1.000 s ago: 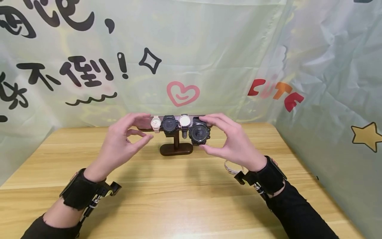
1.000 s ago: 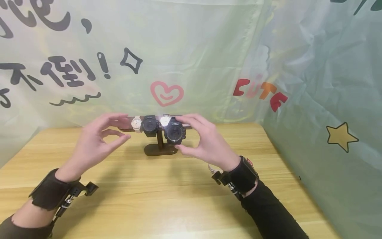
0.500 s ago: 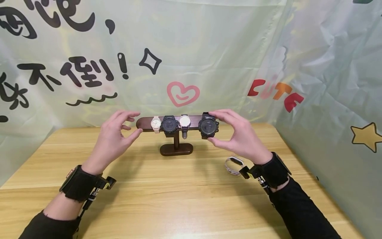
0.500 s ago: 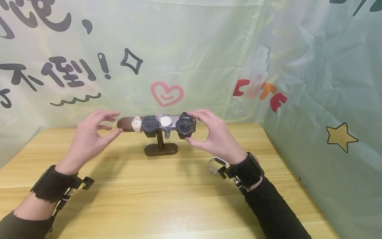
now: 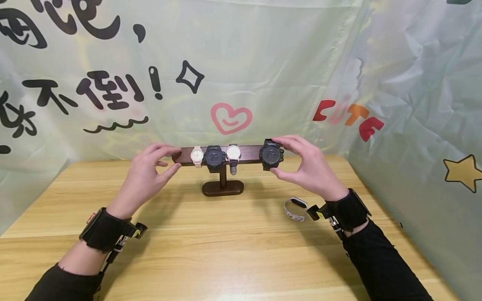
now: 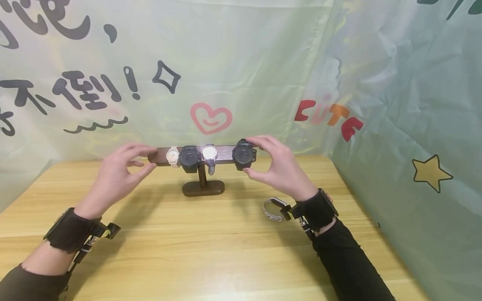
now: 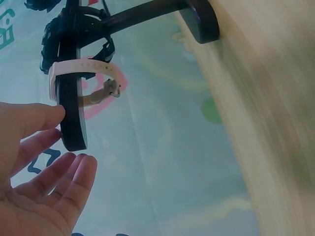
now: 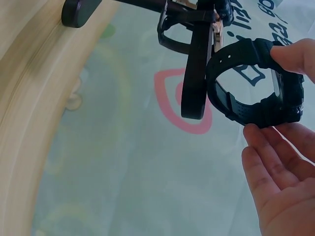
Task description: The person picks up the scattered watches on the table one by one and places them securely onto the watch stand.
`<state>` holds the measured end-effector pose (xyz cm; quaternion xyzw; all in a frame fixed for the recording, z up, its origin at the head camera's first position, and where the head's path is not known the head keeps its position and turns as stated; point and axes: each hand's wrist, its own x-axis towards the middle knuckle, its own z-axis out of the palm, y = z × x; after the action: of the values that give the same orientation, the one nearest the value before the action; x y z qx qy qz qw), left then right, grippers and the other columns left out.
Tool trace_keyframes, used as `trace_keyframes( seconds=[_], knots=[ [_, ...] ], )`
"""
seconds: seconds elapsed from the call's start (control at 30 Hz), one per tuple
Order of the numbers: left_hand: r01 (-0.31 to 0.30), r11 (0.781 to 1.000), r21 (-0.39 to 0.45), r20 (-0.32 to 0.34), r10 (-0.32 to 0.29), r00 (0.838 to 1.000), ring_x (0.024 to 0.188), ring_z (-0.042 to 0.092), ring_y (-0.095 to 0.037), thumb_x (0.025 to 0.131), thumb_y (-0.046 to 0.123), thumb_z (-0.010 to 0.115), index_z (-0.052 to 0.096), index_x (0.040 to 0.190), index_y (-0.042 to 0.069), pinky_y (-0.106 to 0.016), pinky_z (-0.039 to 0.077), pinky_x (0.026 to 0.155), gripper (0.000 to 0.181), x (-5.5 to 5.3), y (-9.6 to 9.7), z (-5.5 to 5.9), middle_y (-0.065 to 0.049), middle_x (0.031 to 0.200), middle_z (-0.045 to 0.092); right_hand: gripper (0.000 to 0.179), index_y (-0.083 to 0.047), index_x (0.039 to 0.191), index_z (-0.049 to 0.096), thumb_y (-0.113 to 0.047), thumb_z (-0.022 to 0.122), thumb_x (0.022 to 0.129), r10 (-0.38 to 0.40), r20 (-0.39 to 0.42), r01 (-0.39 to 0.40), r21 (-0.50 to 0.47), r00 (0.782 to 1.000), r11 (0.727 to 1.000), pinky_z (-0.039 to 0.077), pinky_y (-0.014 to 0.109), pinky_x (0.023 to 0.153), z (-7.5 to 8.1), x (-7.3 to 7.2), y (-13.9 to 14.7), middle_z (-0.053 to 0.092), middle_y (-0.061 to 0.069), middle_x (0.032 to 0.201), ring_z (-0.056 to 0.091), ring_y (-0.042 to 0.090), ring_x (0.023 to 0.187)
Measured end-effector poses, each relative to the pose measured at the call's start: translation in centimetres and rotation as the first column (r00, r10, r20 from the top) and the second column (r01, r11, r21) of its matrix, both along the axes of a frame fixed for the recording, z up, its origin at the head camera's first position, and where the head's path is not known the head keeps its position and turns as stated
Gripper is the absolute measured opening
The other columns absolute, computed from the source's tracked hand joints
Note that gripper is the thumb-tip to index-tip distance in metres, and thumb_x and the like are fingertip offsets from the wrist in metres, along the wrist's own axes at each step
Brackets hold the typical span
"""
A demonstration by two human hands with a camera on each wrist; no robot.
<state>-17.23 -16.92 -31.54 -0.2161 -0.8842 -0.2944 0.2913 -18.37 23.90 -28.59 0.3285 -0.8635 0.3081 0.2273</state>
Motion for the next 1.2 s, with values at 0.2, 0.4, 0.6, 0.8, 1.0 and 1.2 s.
trace_keyframes(
  seconds=[0.2,0.4,0.6,0.8,1.0,1.2],
  knots=[
    [-0.003,1.000,-0.002,0.017,0.003,1.000,0.097,0.077,-0.036,0.095,0.004,0.080,0.076,0.127,0.002,-0.047,0.067,0.081,0.032,-0.2,0.1,-0.3,-0.018,0.126,0.071,0.070,-0.014,0.147,0.065,-0.011,0.093,0.082,-0.007,0.020,0.007,-0.009,1.000,1.000,0.056,0.052,0.111,0.2,-0.2,0.6,0.067,0.007,0.139,0.065,0.027,0.129],
    [-0.006,1.000,-0.008,0.007,0.006,1.000,0.094,0.078,-0.035,0.095,0.005,0.080,0.076,0.127,0.003,-0.047,0.067,0.081,0.032,-0.1,0.0,-0.4,-0.017,0.125,0.071,0.070,-0.013,0.148,0.064,-0.008,0.092,0.084,-0.006,0.066,0.008,-0.041,0.998,0.999,0.053,0.047,0.115,0.2,-0.6,1.2,0.066,0.007,0.140,0.065,0.027,0.130],
    [0.003,1.000,0.004,0.007,-0.003,1.000,0.102,0.076,-0.037,0.095,0.004,0.080,0.076,0.126,0.002,-0.046,0.067,0.082,0.031,-0.2,0.0,-0.4,-0.017,0.125,0.071,0.068,-0.013,0.147,0.065,-0.008,0.092,0.084,-0.007,0.086,0.012,-0.063,0.996,0.998,0.053,0.044,0.115,0.0,-1.0,1.7,0.066,0.007,0.139,0.065,0.028,0.130],
    [0.008,1.000,0.007,0.010,-0.008,1.000,0.100,0.077,-0.037,0.096,0.005,0.080,0.076,0.127,0.002,-0.047,0.067,0.083,0.031,-0.2,0.0,-0.5,-0.017,0.125,0.071,0.068,-0.013,0.146,0.065,-0.008,0.092,0.084,-0.011,0.087,0.016,-0.055,0.996,0.998,0.053,0.044,0.115,-0.5,-1.6,1.9,0.066,0.007,0.138,0.065,0.029,0.131],
    [0.008,1.000,0.011,0.016,-0.008,1.000,0.102,0.077,-0.036,0.097,0.005,0.079,0.076,0.127,0.002,-0.045,0.067,0.084,0.031,-0.1,0.0,-0.4,-0.017,0.125,0.070,0.068,-0.012,0.147,0.064,-0.009,0.091,0.085,-0.011,0.127,0.017,-0.052,0.992,0.999,0.052,0.040,0.116,-1.2,-2.3,1.8,0.065,0.007,0.140,0.065,0.029,0.133],
    [0.014,1.000,0.010,0.013,-0.014,1.000,0.101,0.078,-0.037,0.097,0.005,0.079,0.076,0.127,0.002,-0.045,0.067,0.084,0.030,-0.2,0.0,-0.4,-0.017,0.125,0.071,0.068,-0.012,0.148,0.063,-0.011,0.091,0.086,-0.009,0.178,0.019,-0.052,0.984,0.998,0.053,0.041,0.116,-1.7,-2.7,1.3,0.063,0.009,0.143,0.065,0.032,0.134]
  ],
)
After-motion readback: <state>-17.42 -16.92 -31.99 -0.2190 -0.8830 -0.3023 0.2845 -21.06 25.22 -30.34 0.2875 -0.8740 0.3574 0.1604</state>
